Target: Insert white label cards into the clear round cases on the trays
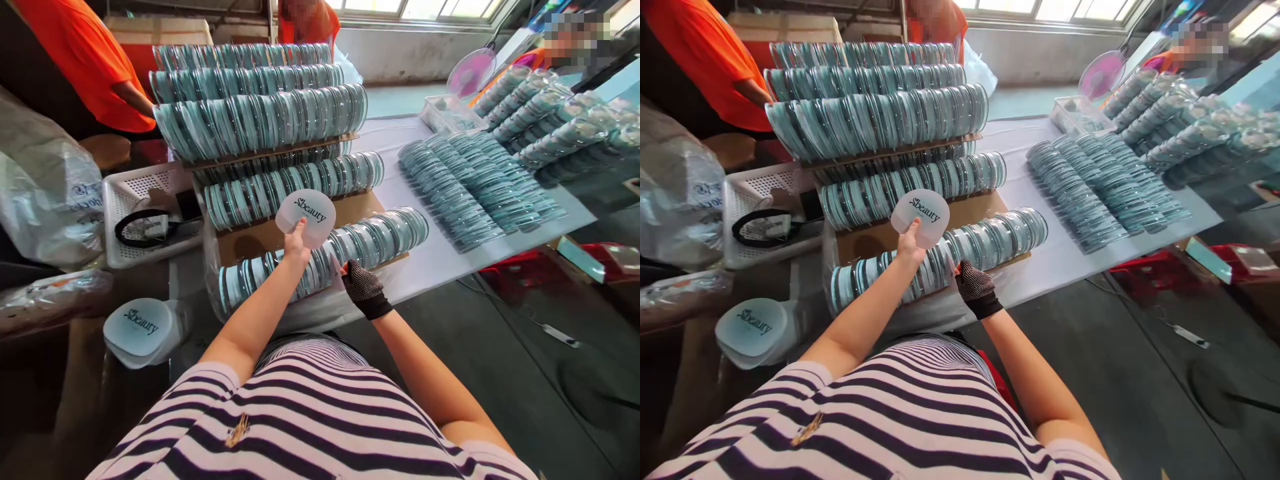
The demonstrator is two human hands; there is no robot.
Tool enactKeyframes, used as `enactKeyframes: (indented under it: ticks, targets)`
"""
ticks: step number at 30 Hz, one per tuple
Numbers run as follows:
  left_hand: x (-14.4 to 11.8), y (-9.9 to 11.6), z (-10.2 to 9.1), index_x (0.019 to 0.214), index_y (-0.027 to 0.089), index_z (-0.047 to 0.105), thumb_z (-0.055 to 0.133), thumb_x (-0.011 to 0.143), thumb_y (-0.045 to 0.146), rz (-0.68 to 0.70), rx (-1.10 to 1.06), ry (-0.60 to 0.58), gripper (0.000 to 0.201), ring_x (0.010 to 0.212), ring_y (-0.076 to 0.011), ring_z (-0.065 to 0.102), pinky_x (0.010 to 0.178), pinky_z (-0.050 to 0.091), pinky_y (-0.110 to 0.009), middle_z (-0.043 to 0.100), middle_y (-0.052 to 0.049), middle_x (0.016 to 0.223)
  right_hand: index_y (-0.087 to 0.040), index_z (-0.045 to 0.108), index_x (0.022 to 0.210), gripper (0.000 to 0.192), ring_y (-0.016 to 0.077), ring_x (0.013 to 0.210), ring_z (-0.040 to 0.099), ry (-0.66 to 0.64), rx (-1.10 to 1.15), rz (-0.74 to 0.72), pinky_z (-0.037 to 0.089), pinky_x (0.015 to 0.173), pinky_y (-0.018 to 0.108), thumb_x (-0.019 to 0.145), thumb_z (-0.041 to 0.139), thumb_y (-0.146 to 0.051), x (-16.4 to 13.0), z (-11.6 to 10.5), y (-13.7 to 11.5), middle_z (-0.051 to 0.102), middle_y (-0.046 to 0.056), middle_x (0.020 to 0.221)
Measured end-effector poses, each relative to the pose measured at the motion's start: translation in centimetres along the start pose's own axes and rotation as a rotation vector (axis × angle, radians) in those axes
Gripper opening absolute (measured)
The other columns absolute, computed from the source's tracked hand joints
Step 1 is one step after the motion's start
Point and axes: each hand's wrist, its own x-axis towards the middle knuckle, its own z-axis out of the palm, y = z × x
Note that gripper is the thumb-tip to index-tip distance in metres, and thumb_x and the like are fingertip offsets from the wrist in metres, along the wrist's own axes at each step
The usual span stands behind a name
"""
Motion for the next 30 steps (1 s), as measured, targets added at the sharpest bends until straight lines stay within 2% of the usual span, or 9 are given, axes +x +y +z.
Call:
enactKeyframes:
  ticks: [6,10,13,16,19,21,25,28,30]
  targets:
    - [-0.2,0.1,0.0,0.113,0.022,0.069,0.071,0.084,0.011,-0.007,0.031,0.008,0.031,0.116,-0.0241,0.066,0.104,0.052,-0.047,0.073,-0.007,0.119,-0.015,0.061,0.117,0.035,0.0257,0.090,0.070,-0.052,0.005,-0.013,0.044,0.070,0.030,0.103,0.033,-0.030,1.4,0.6,-0.6,0.074,0.015,0.100]
    - [-0.6,0.1,-0.2,0.118,0.023,0.068,0.072,0.083,0.013,-0.019,0.035,-0.018,0.037,0.117,-0.0236,0.066,0.103,0.053,-0.046,0.074,-0.006,0.118,-0.019,0.067,0.103,0.028,0.0264,0.081,0.071,-0.070,-0.005,-0.023,0.049,0.070,0.034,0.101,0.040,-0.026,0.3,1.5,-1.0,0.074,0.014,0.091]
    - [-0.8,0.0,-0.3,0.118,0.024,0.068,0.074,0.082,0.012,0.012,0.033,-0.032,0.038,0.118,-0.0236,0.065,0.103,0.053,-0.045,0.074,-0.006,0.119,-0.016,0.067,0.096,0.020,0.0168,0.067,0.066,-0.106,0.218,-0.032,0.050,0.061,0.025,0.097,0.047,-0.021,-0.5,1.9,-1.1,0.069,0.006,0.074]
    - [-0.8,-0.2,-0.2,0.118,0.023,0.068,0.074,0.081,0.011,0.042,0.040,-0.024,0.039,0.116,-0.0233,0.067,0.104,0.052,-0.045,0.074,-0.006,0.119,-0.011,0.065,0.102,0.031,0.0090,0.049,0.055,-0.281,0.518,-0.048,0.044,0.049,0.017,0.099,0.040,-0.029,-0.3,1.2,-0.6,0.056,-0.006,0.055]
    - [-0.9,-0.5,0.0,0.112,0.021,0.069,0.072,0.081,0.009,0.064,0.063,-0.010,0.034,0.113,-0.0225,0.068,0.103,0.053,-0.043,0.075,-0.006,0.115,-0.015,0.069,0.092,0.030,0.0122,0.048,0.057,-0.366,0.600,-0.041,0.046,0.052,0.021,0.097,0.047,-0.034,1.4,-0.6,0.5,0.059,-0.001,0.054]
    - [-1.2,-0.8,0.2,0.107,0.020,0.070,0.074,0.079,0.008,0.075,0.086,-0.004,0.031,0.111,-0.0221,0.068,0.102,0.053,-0.041,0.076,-0.006,0.112,-0.015,0.070,0.090,0.029,0.0163,0.061,0.064,-0.223,0.570,-0.006,0.051,0.063,0.026,0.095,0.049,-0.036,3.4,-2.3,1.1,0.068,0.006,0.067]
    - [-2.3,-1.1,0.3,0.099,0.017,0.071,0.079,0.073,0.012,0.098,0.127,-0.007,0.028,0.101,-0.0246,0.071,0.093,0.057,-0.043,0.077,-0.008,0.103,-0.017,0.064,0.123,0.042,0.0245,0.104,0.066,0.290,0.520,-0.087,0.052,0.093,0.040,0.095,0.043,-0.040,6.9,-5.4,0.8,0.071,0.013,0.112]
    - [-3.2,-0.8,-0.2,0.093,0.014,0.073,0.080,0.070,0.015,0.139,0.158,-0.030,0.024,0.091,-0.0260,0.073,0.087,0.059,-0.044,0.077,-0.010,0.095,-0.015,0.054,0.138,0.054,0.0289,0.126,0.056,0.468,0.416,-0.261,0.045,0.106,0.046,0.091,0.049,-0.042,6.4,-5.9,-1.5,0.061,0.017,0.134]
    - [-3.6,-0.5,-0.8,0.093,0.014,0.074,0.082,0.069,0.018,0.137,0.181,-0.061,0.026,0.087,-0.0256,0.074,0.087,0.058,-0.043,0.077,-0.010,0.094,-0.014,0.053,0.140,0.056,0.0301,0.130,0.051,0.532,0.344,-0.354,0.042,0.110,0.048,0.090,0.050,-0.041,5.2,-5.5,-3.3,0.056,0.018,0.141]
